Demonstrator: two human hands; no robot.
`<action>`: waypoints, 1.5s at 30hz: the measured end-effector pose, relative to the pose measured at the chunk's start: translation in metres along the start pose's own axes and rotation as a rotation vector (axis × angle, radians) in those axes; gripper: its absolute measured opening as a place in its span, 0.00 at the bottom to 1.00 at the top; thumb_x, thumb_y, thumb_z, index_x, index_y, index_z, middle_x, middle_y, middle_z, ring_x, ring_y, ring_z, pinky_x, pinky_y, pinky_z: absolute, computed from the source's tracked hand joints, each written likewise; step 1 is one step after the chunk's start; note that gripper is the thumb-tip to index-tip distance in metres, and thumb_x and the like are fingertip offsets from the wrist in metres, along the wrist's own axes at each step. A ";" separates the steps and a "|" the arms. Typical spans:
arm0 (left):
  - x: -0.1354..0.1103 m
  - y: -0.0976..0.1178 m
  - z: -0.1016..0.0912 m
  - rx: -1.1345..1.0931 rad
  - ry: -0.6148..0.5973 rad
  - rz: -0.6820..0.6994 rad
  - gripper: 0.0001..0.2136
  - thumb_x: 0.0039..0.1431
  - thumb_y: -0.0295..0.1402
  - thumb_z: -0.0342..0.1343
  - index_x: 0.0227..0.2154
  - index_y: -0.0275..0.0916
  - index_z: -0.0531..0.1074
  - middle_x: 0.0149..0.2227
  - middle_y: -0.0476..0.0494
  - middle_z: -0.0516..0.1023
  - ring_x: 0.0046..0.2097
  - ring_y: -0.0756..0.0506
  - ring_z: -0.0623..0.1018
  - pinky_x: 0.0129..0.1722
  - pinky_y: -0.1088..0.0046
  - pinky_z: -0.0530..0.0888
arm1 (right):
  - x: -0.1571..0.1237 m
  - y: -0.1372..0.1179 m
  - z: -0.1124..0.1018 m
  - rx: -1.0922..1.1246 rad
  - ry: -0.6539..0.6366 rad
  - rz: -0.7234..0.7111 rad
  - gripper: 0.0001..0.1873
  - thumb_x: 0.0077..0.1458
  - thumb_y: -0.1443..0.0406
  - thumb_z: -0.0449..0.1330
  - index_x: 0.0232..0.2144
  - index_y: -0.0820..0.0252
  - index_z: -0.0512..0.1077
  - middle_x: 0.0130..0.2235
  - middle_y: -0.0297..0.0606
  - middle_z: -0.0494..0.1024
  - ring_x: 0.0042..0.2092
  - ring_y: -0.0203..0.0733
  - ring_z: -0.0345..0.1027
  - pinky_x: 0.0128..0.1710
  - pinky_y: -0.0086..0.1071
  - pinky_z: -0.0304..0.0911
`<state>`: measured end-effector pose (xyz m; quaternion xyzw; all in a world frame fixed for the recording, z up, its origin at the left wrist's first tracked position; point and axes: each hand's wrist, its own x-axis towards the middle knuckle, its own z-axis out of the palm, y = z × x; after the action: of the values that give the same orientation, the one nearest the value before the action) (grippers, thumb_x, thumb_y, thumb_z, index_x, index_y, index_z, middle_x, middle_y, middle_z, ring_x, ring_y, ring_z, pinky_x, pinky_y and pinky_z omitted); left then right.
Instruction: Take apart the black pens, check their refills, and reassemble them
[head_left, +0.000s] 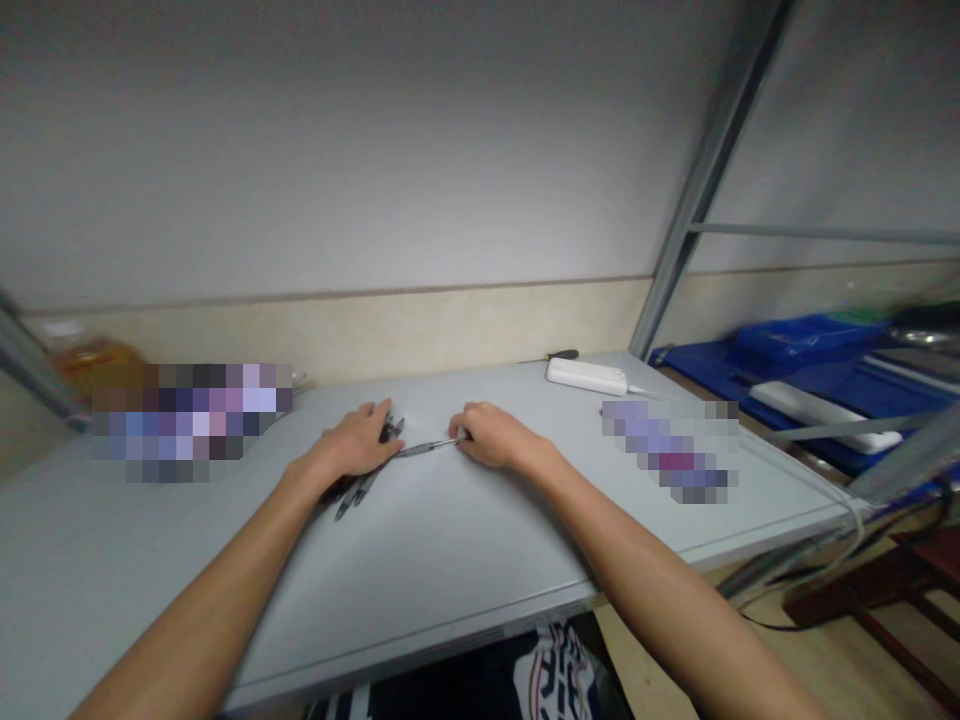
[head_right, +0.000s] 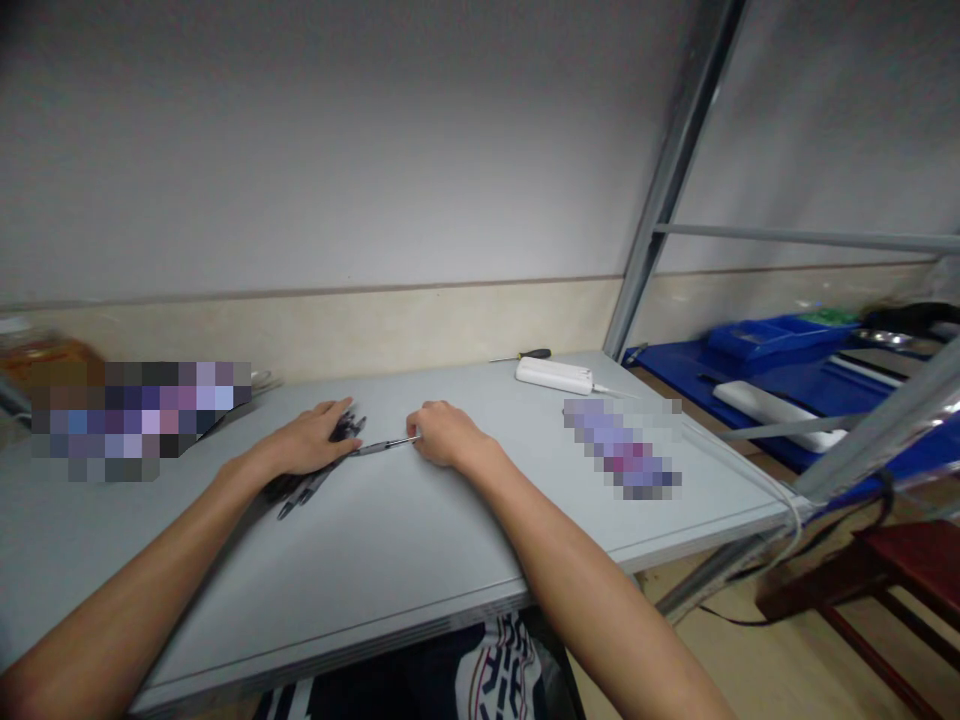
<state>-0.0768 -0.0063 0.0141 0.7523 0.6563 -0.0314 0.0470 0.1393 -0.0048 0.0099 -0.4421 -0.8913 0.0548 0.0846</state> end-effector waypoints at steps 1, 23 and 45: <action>0.000 0.000 0.000 -0.003 0.006 0.001 0.36 0.52 0.48 0.44 0.61 0.34 0.46 0.61 0.30 0.54 0.59 0.35 0.60 0.52 0.60 0.63 | 0.000 0.000 0.000 -0.001 -0.002 0.001 0.13 0.50 0.69 0.54 0.40 0.60 0.73 0.41 0.44 0.73 0.42 0.42 0.66 0.40 0.29 0.57; -0.008 -0.007 -0.017 -0.023 -0.134 0.050 0.45 0.40 0.43 0.54 0.61 0.32 0.43 0.57 0.31 0.62 0.56 0.38 0.66 0.51 0.67 0.65 | 0.002 0.022 -0.005 0.010 0.006 0.080 0.17 0.53 0.72 0.48 0.40 0.62 0.74 0.42 0.47 0.76 0.44 0.43 0.68 0.43 0.29 0.57; -0.018 -0.007 -0.030 0.051 -0.261 0.028 0.51 0.33 0.37 0.56 0.62 0.31 0.38 0.58 0.31 0.60 0.55 0.38 0.67 0.51 0.68 0.66 | 0.000 0.015 -0.011 0.038 0.126 0.069 0.16 0.57 0.71 0.46 0.40 0.64 0.73 0.40 0.46 0.75 0.42 0.41 0.67 0.41 0.29 0.56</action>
<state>-0.0864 -0.0199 0.0457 0.7517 0.6332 -0.1452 0.1132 0.1531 0.0043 0.0181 -0.4734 -0.8672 0.0467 0.1470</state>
